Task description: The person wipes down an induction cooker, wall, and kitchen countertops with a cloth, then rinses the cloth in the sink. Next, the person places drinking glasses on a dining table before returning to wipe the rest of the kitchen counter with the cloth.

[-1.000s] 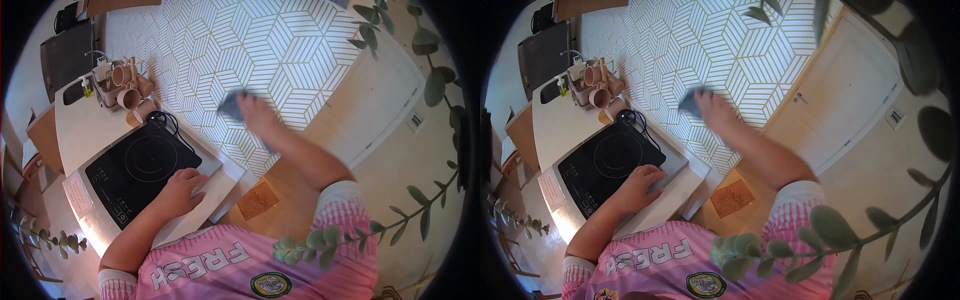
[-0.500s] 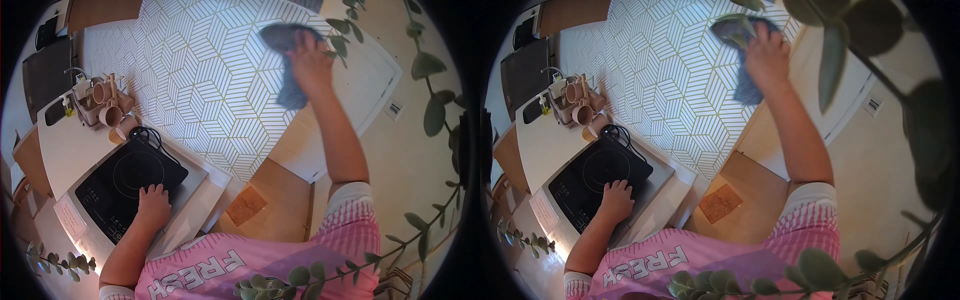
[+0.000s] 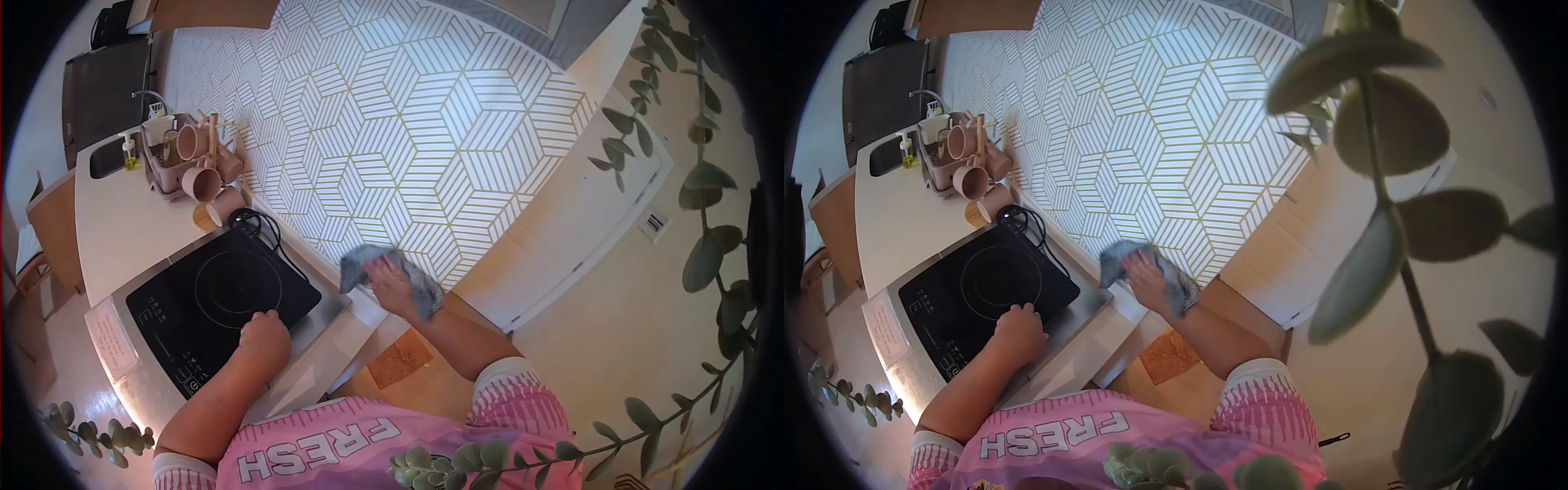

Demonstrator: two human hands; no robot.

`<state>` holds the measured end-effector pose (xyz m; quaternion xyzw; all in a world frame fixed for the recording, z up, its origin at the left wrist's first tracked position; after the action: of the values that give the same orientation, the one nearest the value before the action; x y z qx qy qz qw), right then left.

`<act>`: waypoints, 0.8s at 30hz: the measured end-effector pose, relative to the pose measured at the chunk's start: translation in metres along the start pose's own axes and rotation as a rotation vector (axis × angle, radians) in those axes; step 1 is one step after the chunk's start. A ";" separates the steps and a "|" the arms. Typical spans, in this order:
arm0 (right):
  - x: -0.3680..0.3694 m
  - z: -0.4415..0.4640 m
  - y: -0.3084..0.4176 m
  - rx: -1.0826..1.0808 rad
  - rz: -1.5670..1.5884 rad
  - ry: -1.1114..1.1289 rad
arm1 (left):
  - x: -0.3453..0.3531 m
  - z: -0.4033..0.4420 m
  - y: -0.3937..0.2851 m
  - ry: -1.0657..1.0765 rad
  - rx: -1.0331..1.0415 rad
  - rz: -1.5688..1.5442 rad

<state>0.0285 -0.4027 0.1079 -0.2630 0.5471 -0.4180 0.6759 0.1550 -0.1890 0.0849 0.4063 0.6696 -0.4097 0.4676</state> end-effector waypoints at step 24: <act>0.042 0.186 0.023 -0.228 0.220 -0.084 | -0.020 -0.037 0.024 -0.207 0.152 -0.075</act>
<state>0.2154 -0.4453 0.1161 -0.2938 0.5880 -0.2653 0.7054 0.1709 -0.1496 0.1089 0.3707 0.5995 -0.5162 0.4865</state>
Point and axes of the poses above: each hand's wrist, its own z-axis towards the middle knuckle, its own x-axis out of the palm, y = z × x, the point moved 8 cm from there along z, towards the middle knuckle, and after that the axes turned 6 degrees about y, right-handed, at the moved point
